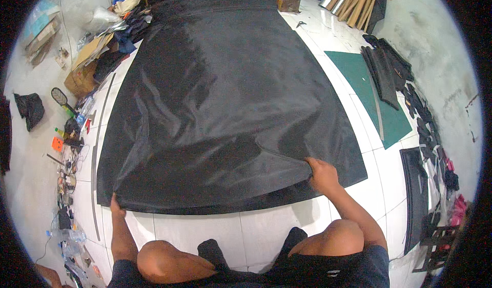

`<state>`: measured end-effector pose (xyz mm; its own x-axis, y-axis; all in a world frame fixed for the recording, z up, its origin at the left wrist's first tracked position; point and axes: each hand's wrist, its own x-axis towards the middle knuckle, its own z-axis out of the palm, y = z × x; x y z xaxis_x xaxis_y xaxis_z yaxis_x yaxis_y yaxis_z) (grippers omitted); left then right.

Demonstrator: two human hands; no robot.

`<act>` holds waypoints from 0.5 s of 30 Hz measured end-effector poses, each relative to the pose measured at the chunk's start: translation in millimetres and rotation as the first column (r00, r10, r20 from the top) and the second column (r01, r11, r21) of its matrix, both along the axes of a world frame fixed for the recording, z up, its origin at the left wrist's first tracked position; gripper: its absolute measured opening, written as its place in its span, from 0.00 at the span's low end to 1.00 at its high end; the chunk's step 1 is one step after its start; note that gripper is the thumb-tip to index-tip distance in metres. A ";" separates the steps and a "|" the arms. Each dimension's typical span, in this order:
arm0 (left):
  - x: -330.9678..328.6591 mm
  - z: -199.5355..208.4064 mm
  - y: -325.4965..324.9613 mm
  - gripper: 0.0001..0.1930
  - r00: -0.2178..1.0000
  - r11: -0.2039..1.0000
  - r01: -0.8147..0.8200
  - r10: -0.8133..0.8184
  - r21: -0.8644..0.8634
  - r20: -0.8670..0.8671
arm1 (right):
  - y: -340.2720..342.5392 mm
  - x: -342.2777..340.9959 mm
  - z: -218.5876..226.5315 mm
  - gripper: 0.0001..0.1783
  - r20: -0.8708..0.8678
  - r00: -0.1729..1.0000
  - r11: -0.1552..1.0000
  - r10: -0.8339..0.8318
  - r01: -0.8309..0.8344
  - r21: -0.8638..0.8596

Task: The person cuts a large black fabric sheet on the floor using scissors. They repeatedly unfold, align, and cut the fabric into sections, then fold and stack the pieces.

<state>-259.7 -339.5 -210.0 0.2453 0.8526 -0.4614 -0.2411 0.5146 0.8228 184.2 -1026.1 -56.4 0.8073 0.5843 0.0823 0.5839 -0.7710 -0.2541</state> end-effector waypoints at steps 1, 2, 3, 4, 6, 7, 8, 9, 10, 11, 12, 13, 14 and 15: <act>46.9 -21.1 -67.6 0.25 0.997 0.988 0.029 -0.040 -0.153 -0.072 | -21.2 3.7 10.4 0.27 0.003 0.999 0.993 -0.054 0.054 -0.110; 57.0 -21.8 -84.1 0.27 0.998 0.982 0.058 -0.056 -0.181 0.015 | -21.9 7.6 12.4 0.28 -0.012 0.997 0.988 -0.080 0.078 -0.135; 63.3 -21.8 -90.4 0.30 0.993 0.977 0.084 -0.065 -0.197 0.100 | -18.3 11.7 10.6 0.29 -0.029 0.994 0.984 -0.101 0.096 -0.151; 75.3 -24.3 -104.2 0.32 0.994 0.984 0.108 -0.106 -0.143 0.023 | -21.4 18.2 4.2 0.29 -0.007 0.993 0.986 -0.122 0.120 -0.113; 93.1 -27.3 -108.8 0.40 0.991 0.985 0.134 -0.133 -0.111 0.009 | -31.8 34.5 -10.8 0.29 0.034 0.987 0.987 -0.157 0.159 -0.041; 105.3 -23.8 -114.6 0.39 0.991 0.991 0.107 -0.113 -0.085 -0.070 | -36.6 38.5 -17.5 0.27 0.041 0.983 0.982 -0.179 0.181 -0.049; 121.4 -23.2 -123.3 0.38 0.985 0.995 0.084 -0.092 -0.057 -0.149 | -41.1 43.2 -24.0 0.26 0.049 0.979 0.978 -0.200 0.203 -0.057; 138.2 -19.9 -131.1 0.36 0.973 0.997 0.069 -0.073 -0.023 -0.218 | -46.8 49.7 -28.1 0.24 0.065 0.972 0.971 -0.227 0.230 -0.060; 150.7 -19.6 -136.9 0.34 0.974 0.999 0.053 -0.054 -0.010 -0.220 | -56.8 58.9 -35.8 0.23 0.076 0.979 0.978 -0.188 0.194 -0.075; 160.2 -17.2 -141.5 0.33 0.961 1.000 0.030 -0.029 -0.001 -0.273 | -66.4 68.2 -44.1 0.23 0.087 0.985 0.983 -0.150 0.158 -0.091; 165.2 -9.4 -146.7 0.32 0.942 1.000 0.009 -0.005 0.013 -0.336 | -70.1 69.1 -47.4 0.22 0.087 0.990 0.987 -0.114 0.123 -0.107; 170.5 -6.3 -151.2 0.31 0.918 1.000 -0.008 0.018 0.027 -0.396 | -73.9 69.1 -51.2 0.22 0.066 0.989 0.985 -0.129 0.135 -0.105; 170.3 -16.2 -140.8 0.31 0.919 0.999 0.036 -0.025 0.021 -0.394 | -75.4 69.7 -56.7 0.22 0.046 0.988 0.983 -0.145 0.149 -0.104; 152.6 -16.7 -108.4 0.32 0.913 0.997 0.066 -0.043 0.043 -0.406 | -62.5 68.5 -67.3 0.22 0.007 0.989 0.986 -0.148 0.148 -0.076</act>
